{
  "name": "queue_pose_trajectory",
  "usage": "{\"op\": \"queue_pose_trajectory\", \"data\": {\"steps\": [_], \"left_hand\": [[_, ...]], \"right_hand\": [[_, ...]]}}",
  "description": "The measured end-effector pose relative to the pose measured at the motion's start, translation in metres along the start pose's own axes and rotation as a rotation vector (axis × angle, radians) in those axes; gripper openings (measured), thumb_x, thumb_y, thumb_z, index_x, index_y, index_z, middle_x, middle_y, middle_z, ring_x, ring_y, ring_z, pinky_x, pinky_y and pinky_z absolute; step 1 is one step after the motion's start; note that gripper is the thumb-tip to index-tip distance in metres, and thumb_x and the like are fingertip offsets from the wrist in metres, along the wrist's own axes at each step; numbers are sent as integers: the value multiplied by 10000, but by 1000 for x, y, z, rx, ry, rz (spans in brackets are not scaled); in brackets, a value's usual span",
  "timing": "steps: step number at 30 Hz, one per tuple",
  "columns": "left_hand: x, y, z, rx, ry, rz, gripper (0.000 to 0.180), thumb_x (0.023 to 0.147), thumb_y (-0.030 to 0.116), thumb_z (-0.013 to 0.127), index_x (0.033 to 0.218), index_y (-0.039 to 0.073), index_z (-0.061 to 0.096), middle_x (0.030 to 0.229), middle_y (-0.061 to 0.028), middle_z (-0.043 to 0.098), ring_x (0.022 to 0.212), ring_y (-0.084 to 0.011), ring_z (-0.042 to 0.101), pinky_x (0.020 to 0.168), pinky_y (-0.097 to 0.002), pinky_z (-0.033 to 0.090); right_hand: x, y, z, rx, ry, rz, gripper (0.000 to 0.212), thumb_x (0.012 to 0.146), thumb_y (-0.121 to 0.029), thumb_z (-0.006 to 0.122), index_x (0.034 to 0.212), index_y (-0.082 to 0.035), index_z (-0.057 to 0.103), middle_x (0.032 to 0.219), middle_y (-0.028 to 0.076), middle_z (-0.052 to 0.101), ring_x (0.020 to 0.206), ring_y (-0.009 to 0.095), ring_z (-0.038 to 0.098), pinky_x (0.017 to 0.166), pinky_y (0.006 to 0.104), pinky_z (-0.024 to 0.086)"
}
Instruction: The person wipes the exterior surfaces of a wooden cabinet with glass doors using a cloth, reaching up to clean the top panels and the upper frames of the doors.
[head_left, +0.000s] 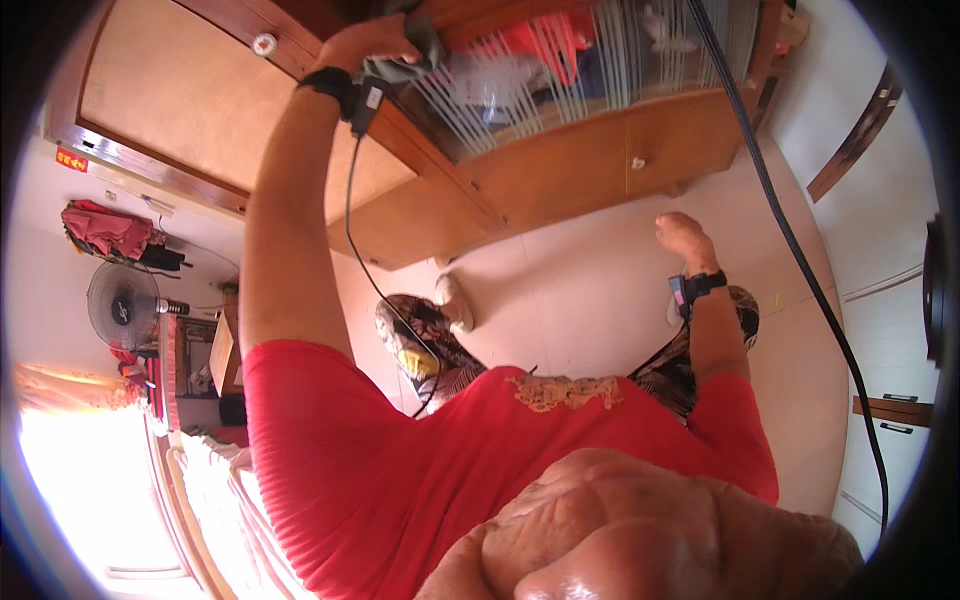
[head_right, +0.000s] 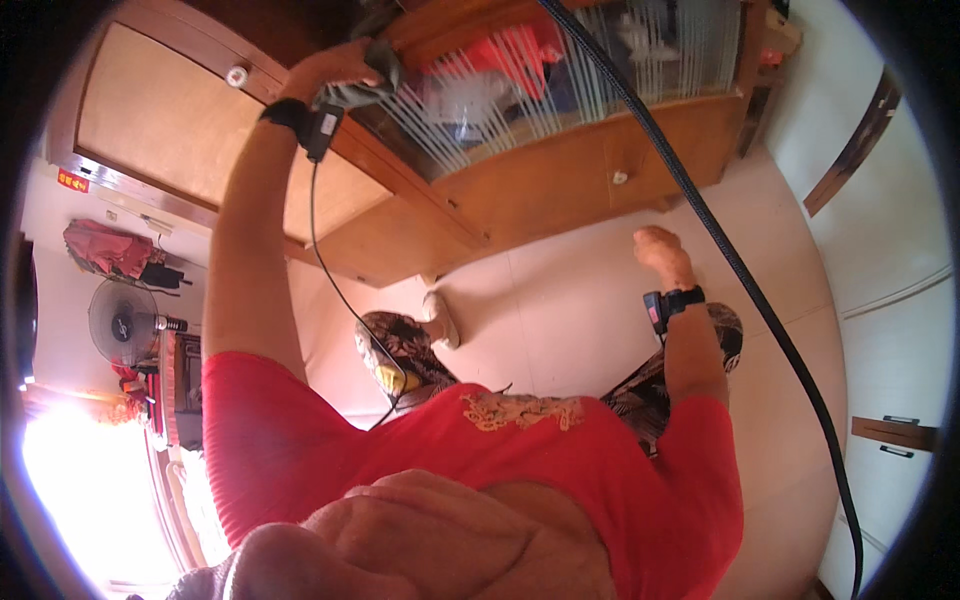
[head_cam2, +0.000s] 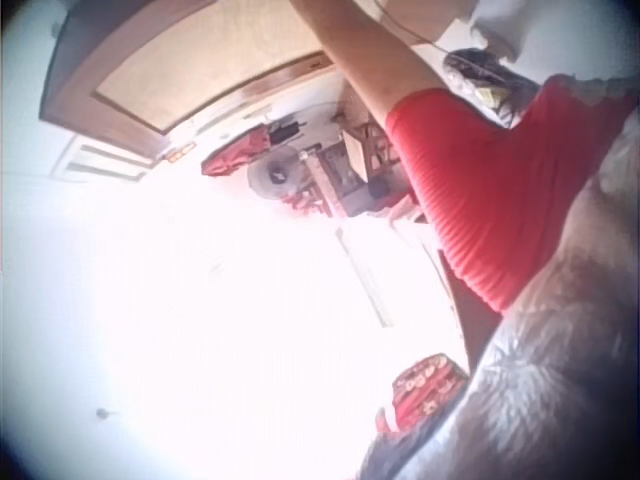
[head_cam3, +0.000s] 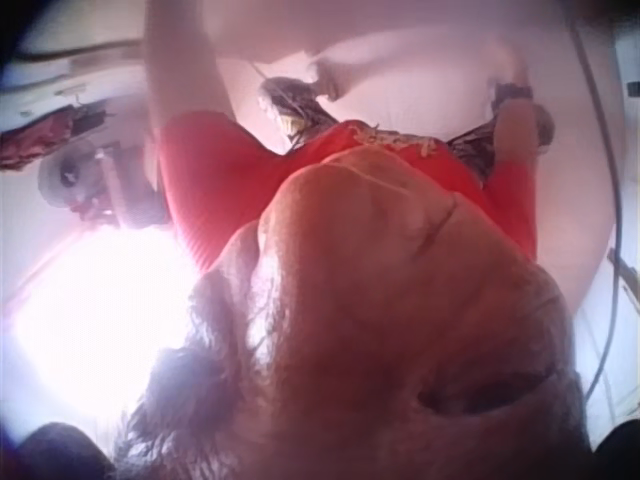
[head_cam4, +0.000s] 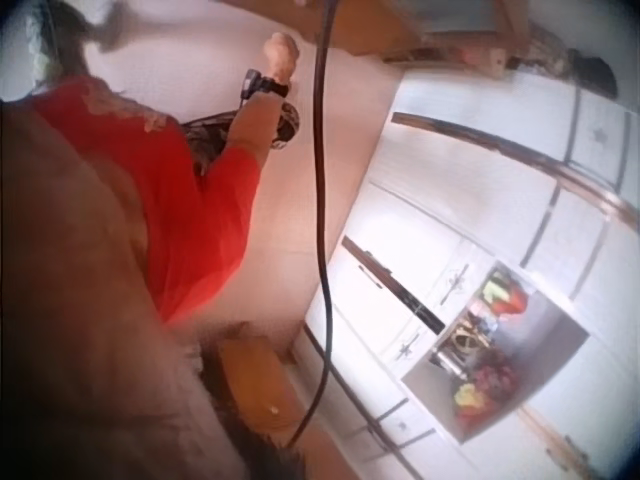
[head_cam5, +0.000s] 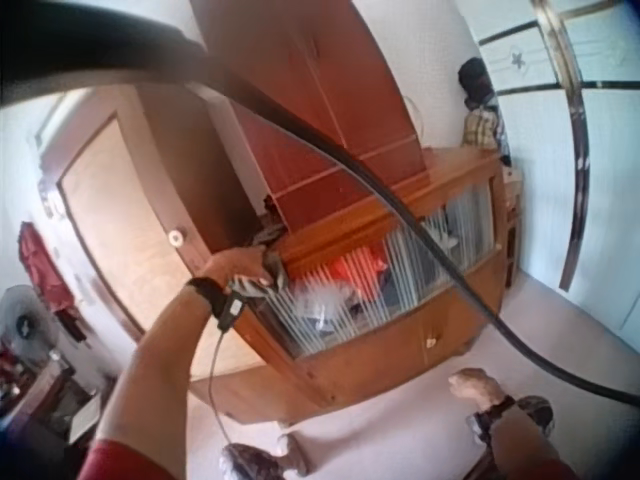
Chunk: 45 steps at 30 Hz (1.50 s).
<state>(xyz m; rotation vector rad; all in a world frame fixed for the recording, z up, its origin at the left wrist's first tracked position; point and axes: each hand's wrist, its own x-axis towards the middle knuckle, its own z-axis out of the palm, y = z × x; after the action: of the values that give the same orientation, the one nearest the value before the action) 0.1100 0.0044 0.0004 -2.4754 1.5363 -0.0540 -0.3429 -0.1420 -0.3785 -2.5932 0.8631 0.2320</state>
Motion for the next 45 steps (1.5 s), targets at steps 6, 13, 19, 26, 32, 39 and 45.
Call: {"op": "queue_pose_trajectory", "data": {"steps": [6, 13, 19, 26, 32, 39, 45], "left_hand": [[-20, -34, 37, 20, 457, 133, 847, 811, 496, 671, 1424, 2, 359, 1299, -300, 520, 1159, -439, 545, 975, -456, 465], [-74, 3, 24, 289, 388, 80, 694, 882, 401, 628, 1381, -9, 375, 1149, -289, 585, 1059, -432, 602, 892, -459, 515], [-59, -1, 7, 464, 225, 33, 639, 872, 434, 640, 1310, 11, 447, 1119, -239, 634, 981, -397, 648, 876, -481, 505], [-61, -4, 45, 223, 685, 70, 587, 850, 320, 682, 1332, 68, 459, 1360, -205, 507, 1240, -372, 503, 954, -471, 465], [-84, -5, 79, 339, 911, 72, 482, 878, 155, 564, 1347, 94, 468, 1519, -196, 305, 1383, -355, 341, 1049, -498, 381], [-147, -42, 97, 492, 792, -39, 325, 949, 184, 466, 1244, 117, 585, 1609, -98, 137, 1483, -281, 140, 1094, -575, 270], [-162, -67, 69, 394, 916, -354, 390, 893, 211, 523, 1258, 74, 515, 1598, -152, 141, 1478, -353, 108, 1031, -727, 218]], "right_hand": [[-3, -23, -14, 11, -38, 23, 324, 878, -186, 568, 1154, -29, 633, 1255, 175, 601, 1189, 329, 553, 1023, 399, 436], [-8, -19, -17, 4, -47, 39, 356, 887, -205, 571, 1198, -38, 616, 1284, 151, 592, 1220, 305, 536, 1035, 382, 431], [-7, -20, -17, -17, 59, -24, 248, 863, -159, 556, 1040, -14, 651, 1145, 175, 648, 1127, 335, 586, 975, 407, 461], [-2, -31, -24, -22, 40, -46, 313, 865, -176, 558, 1122, -22, 647, 1225, 174, 618, 1184, 308, 559, 1013, 382, 440], [-6, -58, -33, 23, 5, -34, 381, 875, -205, 545, 1210, -38, 619, 1285, 162, 592, 1222, 311, 535, 1040, 370, 419], [3, -46, -30, -4, 1, -62, 392, 883, -231, 556, 1225, -46, 607, 1275, 157, 598, 1209, 315, 544, 1032, 385, 427], [-3, -58, -32, -31, -31, -24, 381, 872, -236, 570, 1197, -44, 622, 1259, 167, 604, 1186, 317, 559, 1000, 394, 450]]}}
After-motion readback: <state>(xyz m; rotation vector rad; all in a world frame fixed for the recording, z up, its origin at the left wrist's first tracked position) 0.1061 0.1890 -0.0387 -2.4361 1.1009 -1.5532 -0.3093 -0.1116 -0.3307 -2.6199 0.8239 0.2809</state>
